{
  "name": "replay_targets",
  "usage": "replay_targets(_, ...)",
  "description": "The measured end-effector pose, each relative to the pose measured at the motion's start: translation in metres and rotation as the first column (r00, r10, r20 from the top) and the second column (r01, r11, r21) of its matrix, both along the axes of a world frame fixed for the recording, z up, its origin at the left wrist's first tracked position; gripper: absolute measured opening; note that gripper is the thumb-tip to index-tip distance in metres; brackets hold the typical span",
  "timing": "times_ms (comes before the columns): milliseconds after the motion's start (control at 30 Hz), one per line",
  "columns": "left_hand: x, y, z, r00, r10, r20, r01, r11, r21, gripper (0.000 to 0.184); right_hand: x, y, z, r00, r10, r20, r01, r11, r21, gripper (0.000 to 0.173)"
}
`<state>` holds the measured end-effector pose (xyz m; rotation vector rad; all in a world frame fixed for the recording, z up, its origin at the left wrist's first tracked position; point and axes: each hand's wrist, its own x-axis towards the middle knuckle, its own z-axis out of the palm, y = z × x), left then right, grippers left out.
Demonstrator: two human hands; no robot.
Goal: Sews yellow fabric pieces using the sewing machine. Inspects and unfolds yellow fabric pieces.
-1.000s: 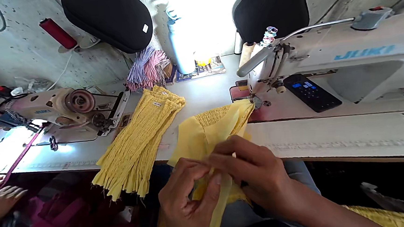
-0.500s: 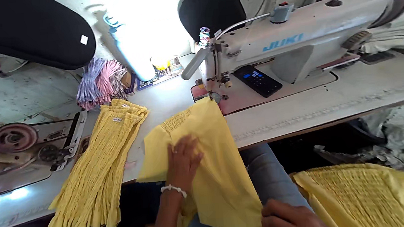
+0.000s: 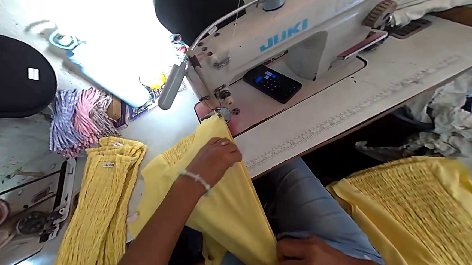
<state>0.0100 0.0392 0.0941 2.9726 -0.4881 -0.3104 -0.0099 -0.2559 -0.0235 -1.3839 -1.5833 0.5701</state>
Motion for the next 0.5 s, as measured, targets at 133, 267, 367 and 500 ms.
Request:
replay_targets(133, 0.06, -0.014, 0.009, 0.886, -0.141, -0.442, 0.24, 0.955, 0.175, 0.019, 0.002, -0.002, 0.003, 1.0, 0.0, -0.026, 0.0, 1.0, -0.009, 0.011)
replay_targets(267, 0.081, -0.027, 0.011, 0.784, -0.16, -0.6, 0.409, 0.861, 0.304, 0.018, 0.005, -0.001, 0.006, 0.998, 0.033, -0.055, -0.035, 0.999, -0.03, 0.011)
replay_targets(367, 0.088, -0.035, 0.013, 0.747, -0.136, -0.651, 0.462, 0.81, 0.361, 0.018, 0.007, 0.0, 0.006, 0.996, 0.057, -0.065, -0.059, 0.998, -0.03, 0.012)
replay_targets(500, 0.093, -0.046, 0.017, 0.739, -0.025, -0.673, 0.461, 0.748, 0.478, 0.028, 0.008, 0.002, 0.008, 0.992, 0.093, -0.085, -0.096, 0.995, -0.036, 0.012)
